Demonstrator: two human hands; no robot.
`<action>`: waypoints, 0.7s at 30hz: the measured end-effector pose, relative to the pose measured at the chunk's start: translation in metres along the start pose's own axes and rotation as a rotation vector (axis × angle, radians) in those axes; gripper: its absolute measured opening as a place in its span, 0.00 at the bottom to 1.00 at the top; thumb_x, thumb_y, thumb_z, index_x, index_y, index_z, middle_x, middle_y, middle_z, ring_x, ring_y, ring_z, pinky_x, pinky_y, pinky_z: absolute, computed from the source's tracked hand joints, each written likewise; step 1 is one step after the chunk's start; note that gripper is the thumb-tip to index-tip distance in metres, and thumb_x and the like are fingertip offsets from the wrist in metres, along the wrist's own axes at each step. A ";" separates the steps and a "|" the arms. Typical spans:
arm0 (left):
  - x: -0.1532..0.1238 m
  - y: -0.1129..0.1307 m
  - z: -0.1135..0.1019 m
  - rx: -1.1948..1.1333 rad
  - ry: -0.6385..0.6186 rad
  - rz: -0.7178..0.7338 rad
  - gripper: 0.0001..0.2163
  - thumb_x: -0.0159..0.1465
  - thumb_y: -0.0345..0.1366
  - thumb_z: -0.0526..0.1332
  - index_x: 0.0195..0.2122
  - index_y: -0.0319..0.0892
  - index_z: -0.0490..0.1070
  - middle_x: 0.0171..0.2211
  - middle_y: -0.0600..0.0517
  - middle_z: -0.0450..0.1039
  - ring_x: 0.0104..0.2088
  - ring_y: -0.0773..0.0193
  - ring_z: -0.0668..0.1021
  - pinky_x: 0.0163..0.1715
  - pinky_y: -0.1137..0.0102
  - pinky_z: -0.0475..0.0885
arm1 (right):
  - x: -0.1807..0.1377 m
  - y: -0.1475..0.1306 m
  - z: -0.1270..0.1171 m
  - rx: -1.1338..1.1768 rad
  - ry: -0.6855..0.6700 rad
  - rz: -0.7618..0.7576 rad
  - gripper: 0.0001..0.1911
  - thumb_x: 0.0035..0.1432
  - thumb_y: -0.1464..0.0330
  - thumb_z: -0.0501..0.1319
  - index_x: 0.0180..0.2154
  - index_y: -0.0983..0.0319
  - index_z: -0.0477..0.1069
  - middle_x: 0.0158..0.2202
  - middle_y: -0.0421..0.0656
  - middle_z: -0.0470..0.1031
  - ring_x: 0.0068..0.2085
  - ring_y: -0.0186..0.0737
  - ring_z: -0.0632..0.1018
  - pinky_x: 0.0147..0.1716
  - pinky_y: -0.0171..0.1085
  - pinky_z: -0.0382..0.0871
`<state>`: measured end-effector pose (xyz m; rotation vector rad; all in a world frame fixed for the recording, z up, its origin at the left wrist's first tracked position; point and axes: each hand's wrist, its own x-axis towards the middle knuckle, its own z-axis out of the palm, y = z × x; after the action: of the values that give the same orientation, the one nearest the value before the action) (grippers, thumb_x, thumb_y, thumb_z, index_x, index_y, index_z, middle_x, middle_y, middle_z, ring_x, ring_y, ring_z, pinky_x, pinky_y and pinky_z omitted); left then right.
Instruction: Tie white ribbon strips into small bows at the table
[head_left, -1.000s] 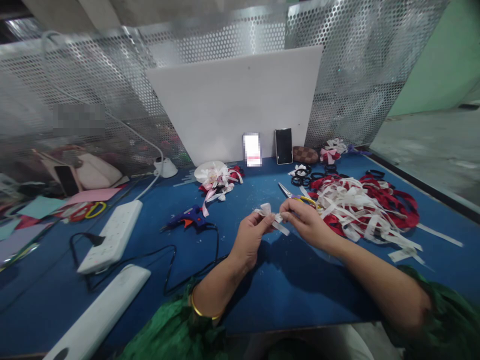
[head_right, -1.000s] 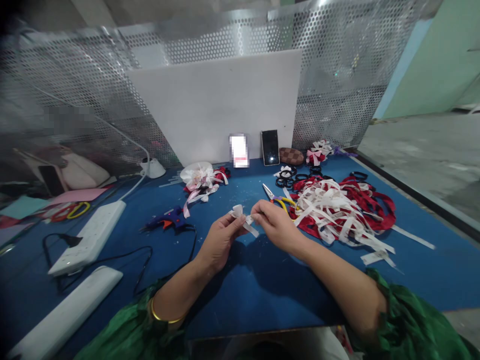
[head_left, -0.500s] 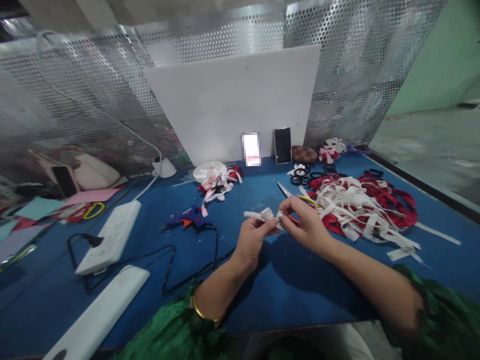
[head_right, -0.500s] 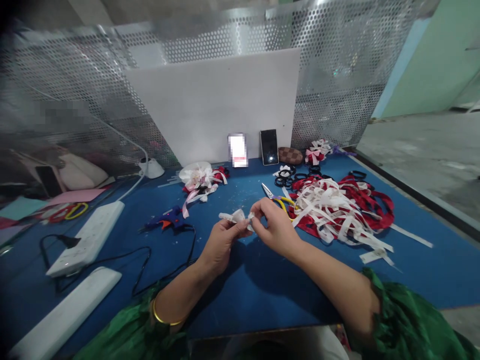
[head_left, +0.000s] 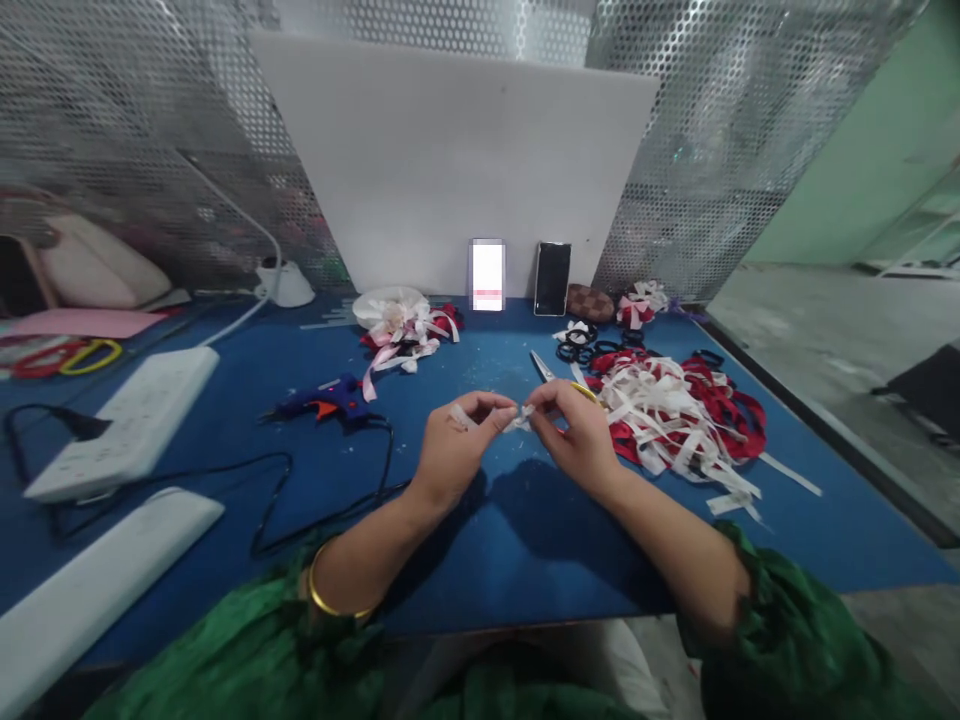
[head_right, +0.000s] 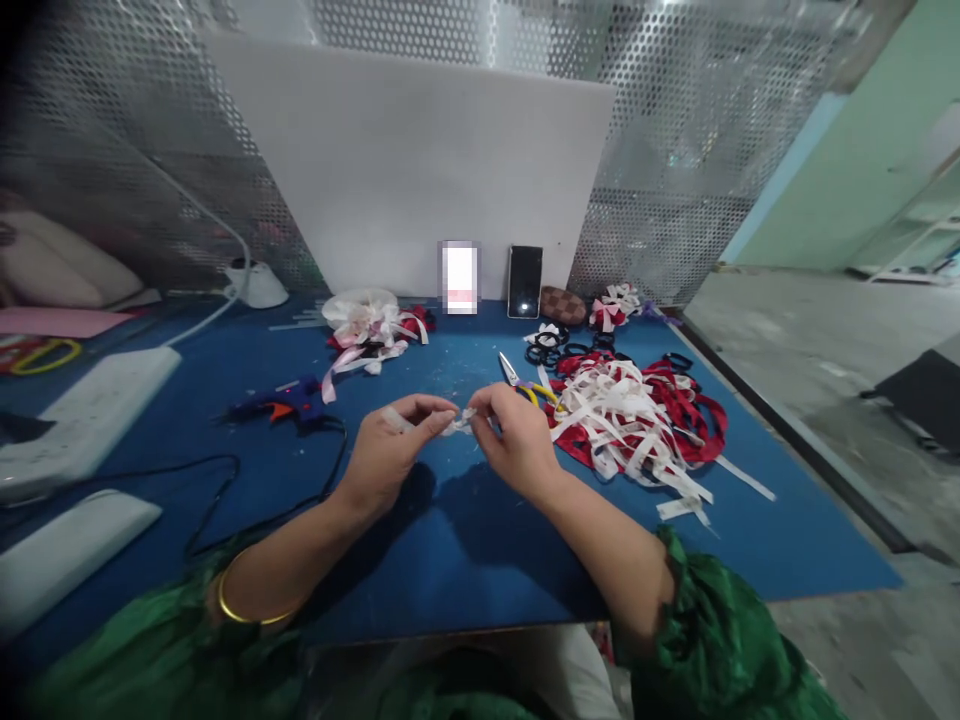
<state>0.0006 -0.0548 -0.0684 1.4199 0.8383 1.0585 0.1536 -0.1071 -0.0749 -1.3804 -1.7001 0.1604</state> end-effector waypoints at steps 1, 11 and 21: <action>-0.001 0.000 0.001 -0.003 -0.023 -0.021 0.08 0.52 0.38 0.67 0.28 0.39 0.76 0.26 0.51 0.74 0.28 0.66 0.72 0.31 0.74 0.65 | 0.000 0.000 0.000 -0.012 0.002 -0.009 0.03 0.58 0.71 0.54 0.35 0.59 0.64 0.31 0.43 0.70 0.32 0.37 0.71 0.34 0.36 0.63; -0.004 -0.003 0.004 -0.206 -0.117 -0.222 0.10 0.52 0.38 0.67 0.32 0.38 0.76 0.26 0.52 0.73 0.26 0.70 0.71 0.27 0.75 0.64 | -0.004 0.003 0.004 -0.098 0.066 -0.163 0.02 0.59 0.72 0.53 0.35 0.59 0.64 0.32 0.43 0.70 0.34 0.38 0.71 0.35 0.37 0.65; -0.004 -0.004 0.001 -0.090 -0.078 -0.162 0.09 0.51 0.38 0.67 0.29 0.37 0.75 0.24 0.53 0.72 0.25 0.71 0.69 0.26 0.76 0.63 | -0.004 0.003 0.006 -0.083 0.108 -0.126 0.01 0.58 0.70 0.56 0.34 0.60 0.64 0.32 0.43 0.70 0.32 0.37 0.72 0.34 0.36 0.65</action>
<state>0.0009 -0.0579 -0.0733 1.2870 0.8245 0.9005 0.1515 -0.1073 -0.0823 -1.3135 -1.7134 -0.0555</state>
